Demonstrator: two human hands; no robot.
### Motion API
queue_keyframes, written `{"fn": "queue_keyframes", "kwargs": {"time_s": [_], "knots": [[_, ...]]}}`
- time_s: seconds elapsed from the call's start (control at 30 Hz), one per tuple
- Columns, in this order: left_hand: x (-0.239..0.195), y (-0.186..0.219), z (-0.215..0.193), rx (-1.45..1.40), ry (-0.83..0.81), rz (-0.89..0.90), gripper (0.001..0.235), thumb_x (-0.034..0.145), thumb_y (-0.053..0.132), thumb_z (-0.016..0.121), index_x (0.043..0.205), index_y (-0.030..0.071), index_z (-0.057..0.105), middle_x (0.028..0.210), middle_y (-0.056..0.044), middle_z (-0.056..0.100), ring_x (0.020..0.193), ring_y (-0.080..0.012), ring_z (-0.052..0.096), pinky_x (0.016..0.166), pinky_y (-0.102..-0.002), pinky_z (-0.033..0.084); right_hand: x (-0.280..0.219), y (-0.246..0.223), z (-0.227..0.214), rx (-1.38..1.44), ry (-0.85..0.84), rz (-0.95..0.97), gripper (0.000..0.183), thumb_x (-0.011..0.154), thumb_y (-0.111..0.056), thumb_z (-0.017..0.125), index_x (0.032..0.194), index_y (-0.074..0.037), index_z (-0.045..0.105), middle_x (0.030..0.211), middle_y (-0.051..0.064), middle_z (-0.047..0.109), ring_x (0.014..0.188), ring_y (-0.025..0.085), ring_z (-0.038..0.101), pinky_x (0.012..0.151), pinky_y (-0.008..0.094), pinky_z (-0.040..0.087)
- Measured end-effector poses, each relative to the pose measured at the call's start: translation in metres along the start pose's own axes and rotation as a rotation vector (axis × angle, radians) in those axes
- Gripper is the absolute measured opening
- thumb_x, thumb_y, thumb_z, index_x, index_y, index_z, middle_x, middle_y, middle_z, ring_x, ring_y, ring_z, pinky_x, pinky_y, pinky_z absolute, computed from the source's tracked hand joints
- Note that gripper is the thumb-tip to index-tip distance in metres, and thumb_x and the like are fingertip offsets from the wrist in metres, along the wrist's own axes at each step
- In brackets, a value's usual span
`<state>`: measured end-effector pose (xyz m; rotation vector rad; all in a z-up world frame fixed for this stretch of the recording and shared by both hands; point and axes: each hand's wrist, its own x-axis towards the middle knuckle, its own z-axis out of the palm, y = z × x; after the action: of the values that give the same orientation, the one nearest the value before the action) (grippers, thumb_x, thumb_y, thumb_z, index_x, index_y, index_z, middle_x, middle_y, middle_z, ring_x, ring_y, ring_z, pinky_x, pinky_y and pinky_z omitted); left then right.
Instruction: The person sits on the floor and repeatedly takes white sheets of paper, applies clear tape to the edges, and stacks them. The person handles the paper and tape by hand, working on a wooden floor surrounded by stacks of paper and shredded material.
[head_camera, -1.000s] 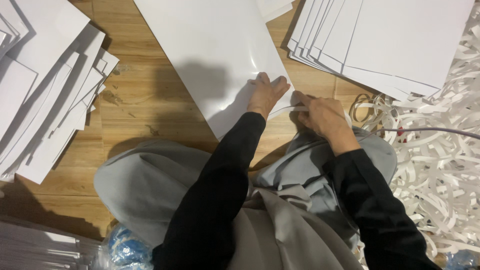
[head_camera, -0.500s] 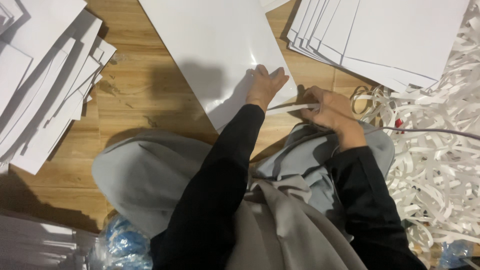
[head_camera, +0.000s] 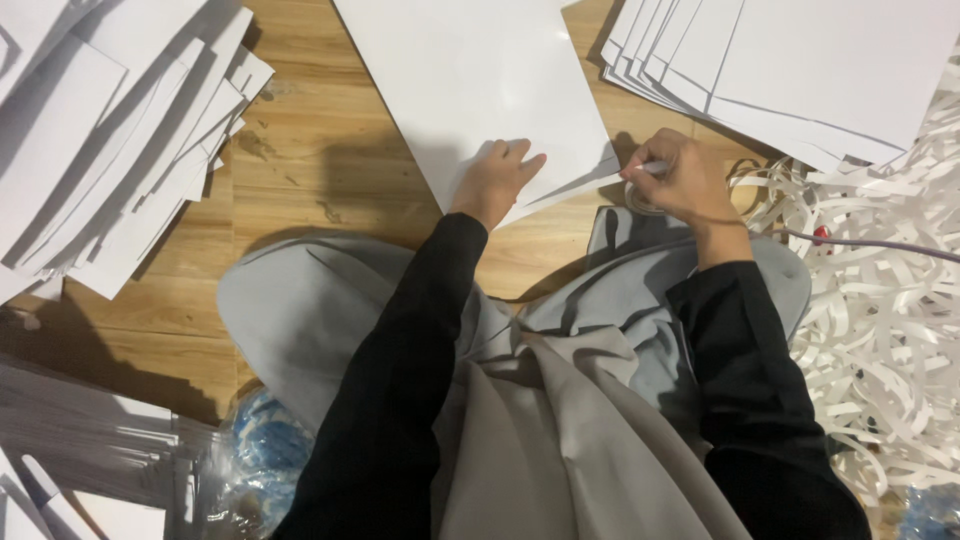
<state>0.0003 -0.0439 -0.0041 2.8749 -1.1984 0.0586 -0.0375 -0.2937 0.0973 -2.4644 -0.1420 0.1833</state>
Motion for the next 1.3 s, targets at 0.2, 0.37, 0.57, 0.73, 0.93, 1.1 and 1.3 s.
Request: {"fn": "queue_keyframes", "kwargs": {"time_s": [0.2,0.37,0.57,0.73,0.93,1.1,1.3], "knots": [[-0.001,0.004,0.011,0.082,0.171,-0.031,0.043,0.07,0.012,0.071,0.106,0.027,0.053,0.104,-0.002,0.045,0.073,-0.0174,0.046,0.066,-0.027,0.039,-0.018,-0.02,-0.008,-0.083,-0.064,0.025,0.011,0.077,-0.022,0.067,0.08,-0.011,0.064,0.083,0.008,0.061,0.081,0.032,0.059,0.07,0.041,0.046],[-0.004,0.006,0.014,0.03,-0.004,-0.065,0.044,0.079,0.008,0.061,0.114,0.031,0.049,0.114,0.0,0.042,0.082,-0.019,0.046,0.073,-0.029,0.04,-0.055,-0.041,0.012,-0.185,-0.035,-0.056,0.011,0.076,-0.023,0.064,0.079,-0.013,0.064,0.08,0.005,0.063,0.073,0.03,0.061,0.066,0.04,0.048],[-0.002,0.004,0.018,0.107,0.097,-0.042,0.038,0.083,0.006,0.056,0.11,0.032,0.051,0.11,-0.001,0.043,0.077,-0.0192,0.044,0.07,-0.031,0.036,-0.094,-0.09,0.049,-0.459,-0.059,-0.308,0.008,0.071,-0.02,0.061,0.072,-0.012,0.061,0.07,0.002,0.056,0.059,0.021,0.057,0.058,0.033,0.045],[-0.005,0.009,-0.01,0.025,-0.16,-0.098,0.048,0.084,0.006,0.053,0.122,0.034,0.047,0.122,0.001,0.04,0.09,-0.0202,0.043,0.076,-0.032,0.037,-0.111,-0.11,0.058,-0.546,-0.03,-0.355,0.009,0.073,-0.019,0.057,0.068,-0.012,0.057,0.068,-0.001,0.05,0.055,0.017,0.054,0.054,0.028,0.041],[0.005,0.005,0.007,-0.068,-0.282,-0.128,0.06,0.077,0.014,0.066,0.128,0.033,0.042,0.127,-0.001,0.036,0.1,-0.0215,0.042,0.073,-0.029,0.05,-0.119,-0.146,0.043,-0.517,-0.027,-0.416,0.012,0.077,-0.014,0.053,0.068,-0.009,0.059,0.068,0.002,0.051,0.057,0.02,0.056,0.055,0.03,0.042],[0.008,0.007,-0.008,0.007,-0.378,-0.093,0.068,0.076,0.026,0.07,0.133,0.033,0.035,0.131,-0.002,0.032,0.104,-0.0219,0.04,0.081,-0.029,0.048,-0.129,-0.136,0.068,-0.513,0.016,-0.511,0.011,0.078,-0.009,0.053,0.069,-0.007,0.059,0.067,0.004,0.051,0.056,0.02,0.055,0.053,0.03,0.039],[0.004,0.005,-0.044,-0.065,-0.447,-0.086,0.066,0.079,0.022,0.066,0.136,0.029,0.032,0.134,-0.005,0.031,0.109,-0.0242,0.039,0.085,-0.029,0.049,-0.137,-0.14,0.087,-0.464,0.054,-0.581,0.016,0.081,-0.009,0.048,0.069,-0.007,0.058,0.065,0.004,0.048,0.053,0.021,0.052,0.051,0.031,0.038]]}}
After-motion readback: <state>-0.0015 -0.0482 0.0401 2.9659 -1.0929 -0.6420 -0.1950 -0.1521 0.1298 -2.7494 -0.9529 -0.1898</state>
